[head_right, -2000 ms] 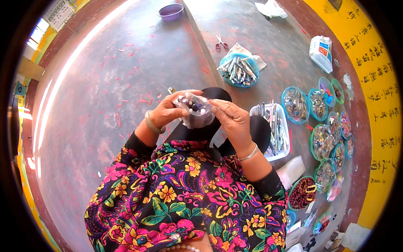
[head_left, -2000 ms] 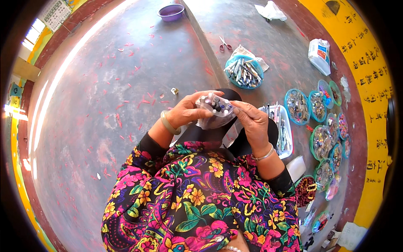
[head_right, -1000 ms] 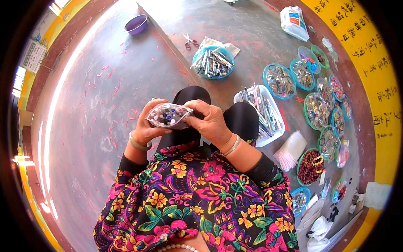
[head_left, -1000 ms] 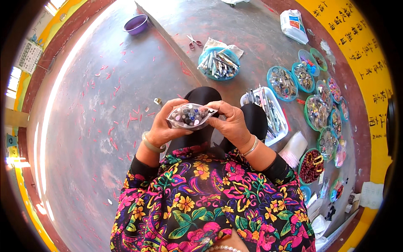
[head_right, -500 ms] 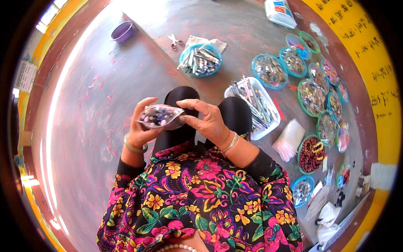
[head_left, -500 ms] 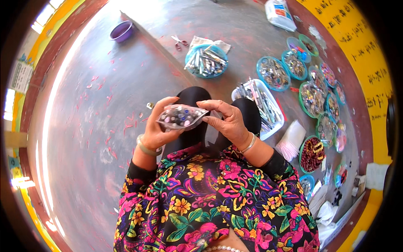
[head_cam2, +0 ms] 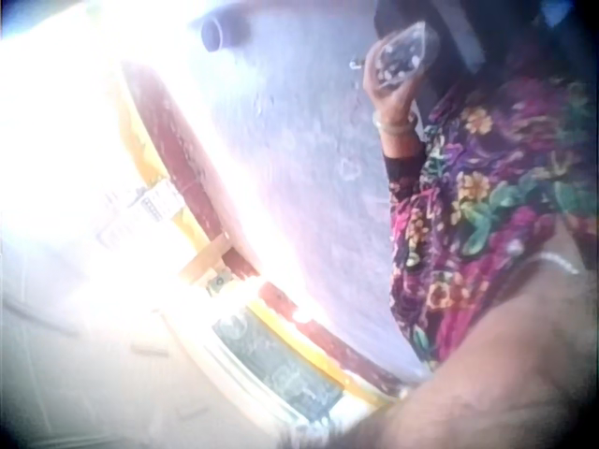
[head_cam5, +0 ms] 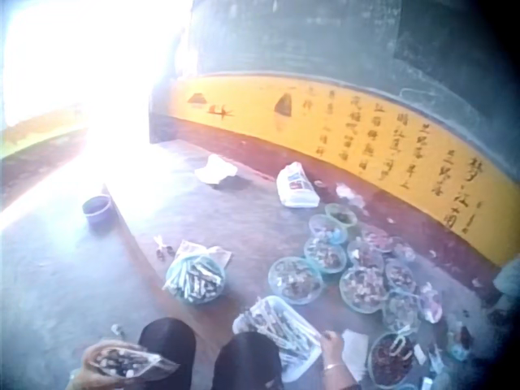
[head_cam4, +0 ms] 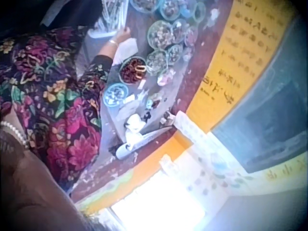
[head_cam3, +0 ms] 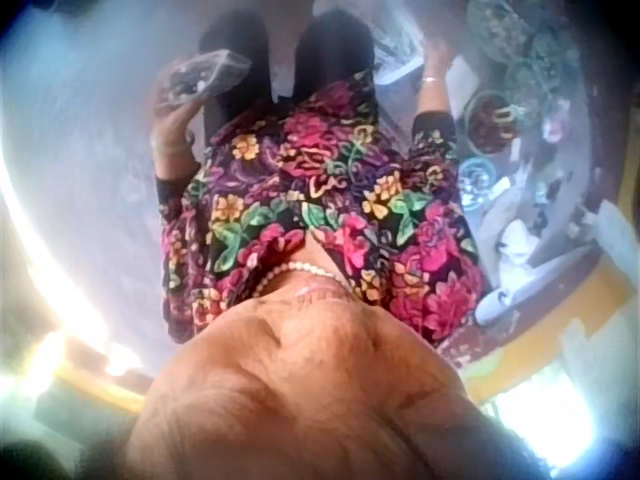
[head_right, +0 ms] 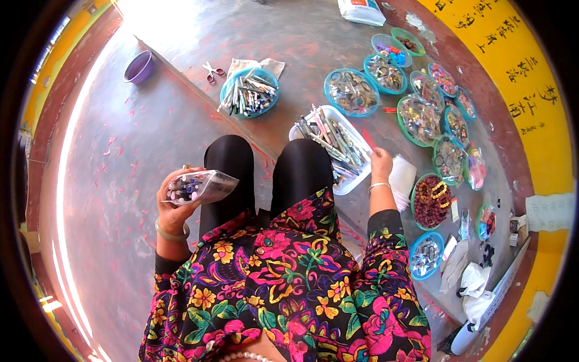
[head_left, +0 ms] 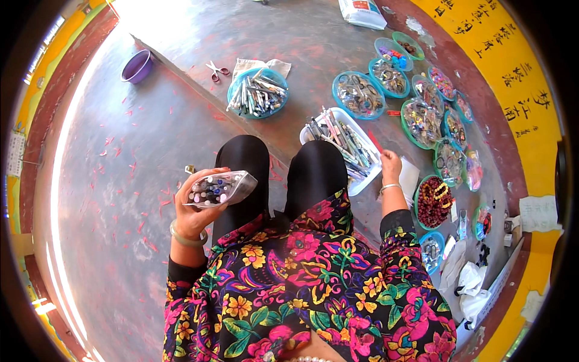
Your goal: The person sits on the floor and packs various small items, including pens and beads, into a clear plastic bag. They pick up items from a white tray and the surrounding floor, placing them into the bag held in their left hand.
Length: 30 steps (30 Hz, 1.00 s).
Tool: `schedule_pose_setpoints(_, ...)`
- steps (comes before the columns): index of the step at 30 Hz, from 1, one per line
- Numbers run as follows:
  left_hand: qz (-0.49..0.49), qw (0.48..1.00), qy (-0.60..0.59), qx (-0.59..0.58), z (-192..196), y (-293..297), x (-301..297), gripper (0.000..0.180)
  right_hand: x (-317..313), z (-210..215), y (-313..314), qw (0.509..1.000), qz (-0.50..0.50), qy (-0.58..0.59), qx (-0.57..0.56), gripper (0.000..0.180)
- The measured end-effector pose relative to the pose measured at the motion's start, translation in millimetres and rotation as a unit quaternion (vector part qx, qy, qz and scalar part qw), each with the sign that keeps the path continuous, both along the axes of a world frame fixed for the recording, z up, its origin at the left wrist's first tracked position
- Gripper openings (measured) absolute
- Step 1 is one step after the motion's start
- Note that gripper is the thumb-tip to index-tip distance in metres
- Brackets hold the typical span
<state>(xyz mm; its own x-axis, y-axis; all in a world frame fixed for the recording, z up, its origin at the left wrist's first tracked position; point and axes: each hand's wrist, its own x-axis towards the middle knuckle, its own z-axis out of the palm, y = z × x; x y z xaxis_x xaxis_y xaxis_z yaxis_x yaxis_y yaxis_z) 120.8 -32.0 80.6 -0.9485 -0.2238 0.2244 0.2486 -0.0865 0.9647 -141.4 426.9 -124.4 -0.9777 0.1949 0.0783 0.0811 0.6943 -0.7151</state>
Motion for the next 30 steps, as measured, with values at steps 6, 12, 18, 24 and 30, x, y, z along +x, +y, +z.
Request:
schedule_pose_setpoints(6,0.011,1.0,-0.02,-0.019,5.3,3.7,-0.2,0.053,5.6,-29.0,6.6,0.979,0.019,-0.095,0.179,0.031)
schedule_pose_setpoints(12,-0.001,1.0,-0.019,-0.016,7.4,6.5,-2.6,0.052,-2.2,-31.9,-6.9,0.965,0.024,-0.123,0.23,0.029)
schedule_pose_setpoints(18,-0.007,0.999,-0.028,-0.014,8.8,5.8,-3.5,0.053,2.6,-28.7,-4.4,0.984,0.046,-0.095,0.14,0.029)
schedule_pose_setpoints(24,-0.031,0.998,-0.04,0.029,9.5,7.4,1.4,0.054,27.0,3.0,-5.4,0.962,-0.064,-0.03,-0.263,0.023)
schedule_pose_setpoints(30,-0.072,0.997,-0.035,0.003,16.0,5.9,-0.1,0.053,27.4,74.5,-17.4,0.886,-0.013,0.071,-0.458,0.014)
